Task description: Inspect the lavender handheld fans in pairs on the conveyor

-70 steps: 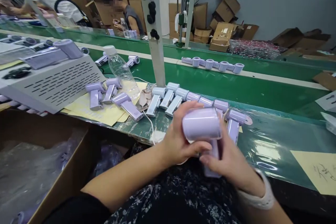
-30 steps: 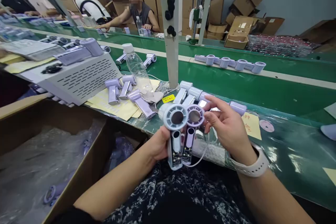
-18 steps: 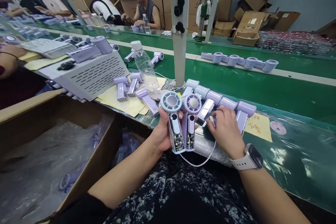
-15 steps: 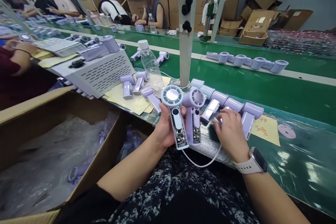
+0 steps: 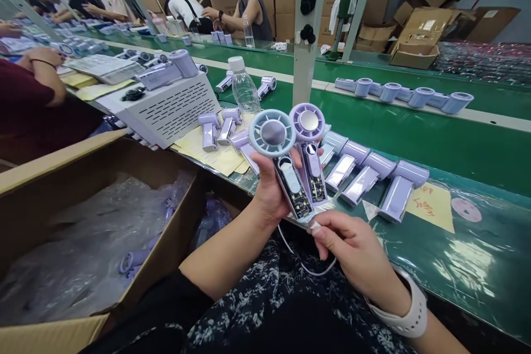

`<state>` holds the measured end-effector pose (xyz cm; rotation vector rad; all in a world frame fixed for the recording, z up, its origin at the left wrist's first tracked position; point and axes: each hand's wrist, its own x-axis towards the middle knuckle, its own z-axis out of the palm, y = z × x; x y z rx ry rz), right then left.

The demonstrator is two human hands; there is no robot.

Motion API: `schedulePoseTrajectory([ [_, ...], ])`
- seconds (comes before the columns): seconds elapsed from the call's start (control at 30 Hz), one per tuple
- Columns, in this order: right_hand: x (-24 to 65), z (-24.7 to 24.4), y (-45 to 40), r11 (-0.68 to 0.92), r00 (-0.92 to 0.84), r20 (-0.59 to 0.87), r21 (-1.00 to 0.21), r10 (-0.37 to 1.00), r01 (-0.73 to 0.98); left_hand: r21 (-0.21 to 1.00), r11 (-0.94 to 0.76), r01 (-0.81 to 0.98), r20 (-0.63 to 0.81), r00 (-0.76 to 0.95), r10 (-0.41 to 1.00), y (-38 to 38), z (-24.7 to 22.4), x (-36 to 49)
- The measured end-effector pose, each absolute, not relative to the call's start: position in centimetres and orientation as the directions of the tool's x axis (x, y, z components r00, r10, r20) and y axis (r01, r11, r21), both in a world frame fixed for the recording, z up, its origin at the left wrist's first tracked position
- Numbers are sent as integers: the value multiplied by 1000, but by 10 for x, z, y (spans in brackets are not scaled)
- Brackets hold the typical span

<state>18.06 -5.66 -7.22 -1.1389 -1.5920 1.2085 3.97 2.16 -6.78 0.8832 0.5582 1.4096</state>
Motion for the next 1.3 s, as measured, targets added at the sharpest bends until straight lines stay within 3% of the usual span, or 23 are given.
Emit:
schedulePoseTrajectory([
  [0.13, 174, -78, -62, 148, -245, 98, -969, 965, 197, 766, -13, -643, 155, 165, 974, 20, -69, 40],
  [0.33, 160, -93, -69, 73, -105, 74, -997, 992, -10, 730, -106, -675, 196, 57, 979, 18, -74, 46],
  [0.5, 169, -90, -66, 319, -225, 275, -928, 935, 191, 740, -122, -662, 216, 62, 974, 14, -71, 47],
  [0.63, 173, -85, -67, 453, -247, 412, -880, 877, 140, 686, -20, -727, 134, 98, 986, 13, -60, 44],
  [0.73, 173, -86, -69, 360, -161, 337, -922, 928, 144, 689, 2, -724, 133, 130, 983, 13, -57, 41],
  [0.83, 170, -91, -71, 183, -65, 176, -974, 982, 130, 728, -82, -680, 231, 132, 964, 11, -64, 41],
  [1.0, 160, -102, -75, 23, 34, 20, -996, 999, -87, 692, -245, -679, 388, 63, 920, 2, -85, 48],
  [1.1, 168, -99, -73, 71, -40, 70, -997, 997, 18, 652, -151, -743, 334, 102, 937, 3, -87, 50],
  [1.2, 196, -89, -64, 267, -108, 253, -951, 961, 154, 611, -49, -790, 208, 101, 973, 9, -81, 47],
  [1.3, 229, -83, -51, 337, 87, 416, -827, 905, 451, 619, -45, -784, 156, 66, 986, 13, -76, 41],
])
